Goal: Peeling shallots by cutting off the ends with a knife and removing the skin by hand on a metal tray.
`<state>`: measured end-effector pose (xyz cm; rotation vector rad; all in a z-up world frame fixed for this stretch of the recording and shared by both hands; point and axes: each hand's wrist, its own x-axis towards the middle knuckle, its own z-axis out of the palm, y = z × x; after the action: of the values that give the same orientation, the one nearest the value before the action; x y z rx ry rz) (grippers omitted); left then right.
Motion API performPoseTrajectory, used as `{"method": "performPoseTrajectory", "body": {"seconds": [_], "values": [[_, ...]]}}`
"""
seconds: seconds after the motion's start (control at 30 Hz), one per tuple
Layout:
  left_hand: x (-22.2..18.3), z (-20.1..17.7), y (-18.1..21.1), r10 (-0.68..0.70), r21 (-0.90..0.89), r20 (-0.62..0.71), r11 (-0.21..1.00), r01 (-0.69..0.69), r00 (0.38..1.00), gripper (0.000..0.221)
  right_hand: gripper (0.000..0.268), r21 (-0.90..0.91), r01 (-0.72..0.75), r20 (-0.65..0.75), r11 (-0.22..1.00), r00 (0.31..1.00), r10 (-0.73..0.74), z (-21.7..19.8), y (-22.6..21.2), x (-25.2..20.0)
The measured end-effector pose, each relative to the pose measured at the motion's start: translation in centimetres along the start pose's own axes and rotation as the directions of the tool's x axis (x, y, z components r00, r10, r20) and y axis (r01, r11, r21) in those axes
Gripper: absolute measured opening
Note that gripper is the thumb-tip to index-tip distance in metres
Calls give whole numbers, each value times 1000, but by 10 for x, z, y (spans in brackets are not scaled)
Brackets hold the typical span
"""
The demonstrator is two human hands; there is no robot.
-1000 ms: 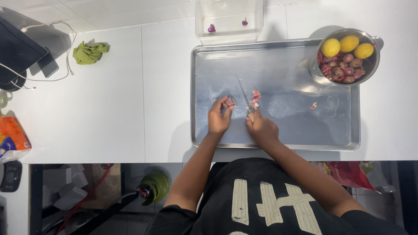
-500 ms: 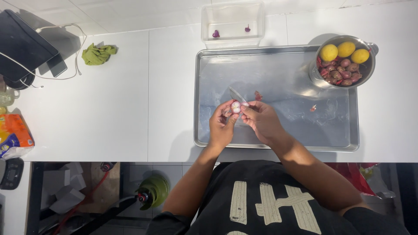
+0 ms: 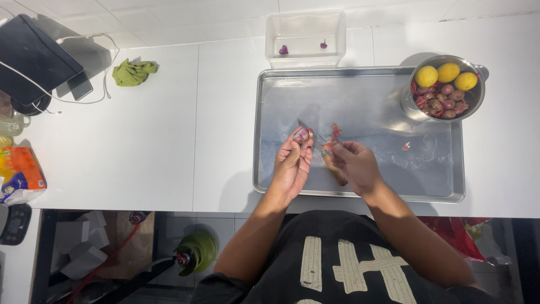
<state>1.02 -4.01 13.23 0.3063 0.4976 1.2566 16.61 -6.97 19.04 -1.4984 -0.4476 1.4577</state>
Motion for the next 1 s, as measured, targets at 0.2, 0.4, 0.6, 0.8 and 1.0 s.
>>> {"method": "performPoseTrajectory", "body": {"seconds": [0.2,0.4,0.6,0.8,1.0], "values": [[7,7,6,-68,44,86,997,65,994,50,42,-944,120,10,308,942,-335,-46,32,47],[0,14,-1,-124,167,119,981,103,985,49,56,-349,742,256,572,663,-704,-7,-11,-2],[-8,32,10,-13,431,43,902,-7,999,49,29,-234,665,223,709,747,-627,3,-24,-10],[-9,40,18,83,595,73,796,-110,994,37,24,-59,533,277,844,821,-499,8,-28,-16],[-18,48,23,91,559,23,824,-88,996,38,25,81,382,296,921,873,-388,11,-35,-20]]}}
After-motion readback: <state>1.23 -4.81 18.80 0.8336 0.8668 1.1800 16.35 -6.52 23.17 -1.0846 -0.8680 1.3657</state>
